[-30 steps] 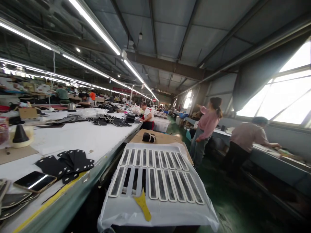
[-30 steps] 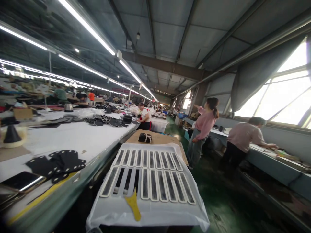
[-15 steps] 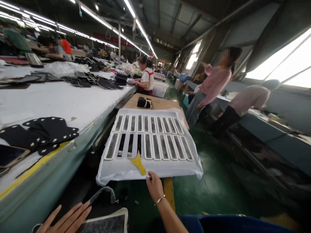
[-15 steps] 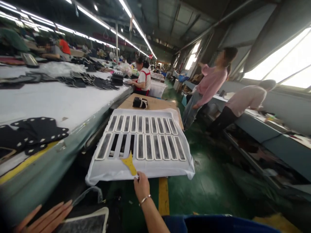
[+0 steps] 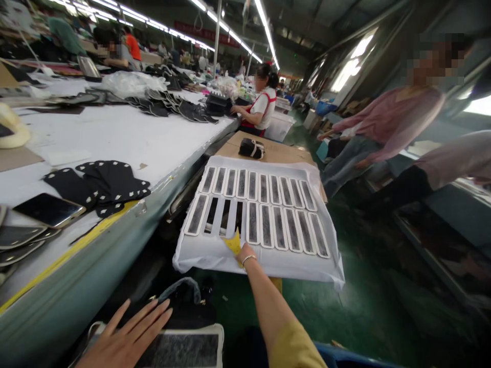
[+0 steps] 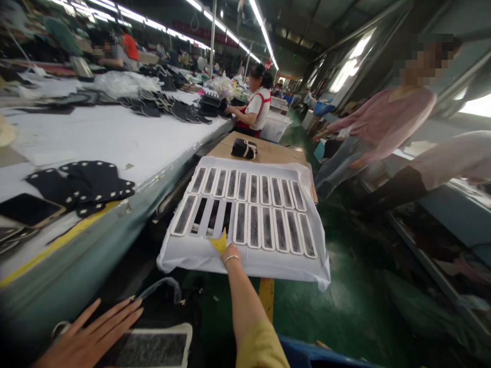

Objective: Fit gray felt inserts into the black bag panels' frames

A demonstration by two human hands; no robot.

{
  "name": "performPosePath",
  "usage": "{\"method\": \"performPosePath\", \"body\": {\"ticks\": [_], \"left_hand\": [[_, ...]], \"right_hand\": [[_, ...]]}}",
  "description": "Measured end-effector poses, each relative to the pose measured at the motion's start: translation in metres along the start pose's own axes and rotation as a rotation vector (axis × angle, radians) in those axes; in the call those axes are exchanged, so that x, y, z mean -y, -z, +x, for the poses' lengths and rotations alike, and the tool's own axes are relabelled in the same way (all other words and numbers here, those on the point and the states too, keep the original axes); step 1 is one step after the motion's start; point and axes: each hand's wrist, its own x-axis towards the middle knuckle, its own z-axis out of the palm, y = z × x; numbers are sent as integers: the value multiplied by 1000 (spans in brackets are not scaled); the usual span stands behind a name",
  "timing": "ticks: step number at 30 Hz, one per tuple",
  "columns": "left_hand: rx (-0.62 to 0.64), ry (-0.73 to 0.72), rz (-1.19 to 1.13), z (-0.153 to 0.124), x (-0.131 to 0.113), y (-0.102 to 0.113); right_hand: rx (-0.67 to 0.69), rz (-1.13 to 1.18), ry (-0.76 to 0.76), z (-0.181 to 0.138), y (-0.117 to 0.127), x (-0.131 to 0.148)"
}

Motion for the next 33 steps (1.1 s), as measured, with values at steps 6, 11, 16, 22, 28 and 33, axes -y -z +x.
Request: {"method": "performPosePath", "body": {"ticks": [6, 11, 16, 22, 28, 33], "left_hand": [[120, -4, -55, 13, -21, 26], [218, -27, -99, 28, -46, 37], [231, -11, -91, 45, -71, 36], [102, 16, -130, 49, -81, 29], [61, -44, -149, 55, -86, 25], [27, -75, -100, 50, -86, 17]], "right_hand": [[152, 171, 91, -8, -6, 10], [170, 547, 227, -54, -6, 18], [246, 955, 405, -131, 16, -20], [513, 1737, 487, -228, -2, -92], [624, 1754, 512, -277, -39, -108], [611, 1543, 387, -285, -40, -118]]}}
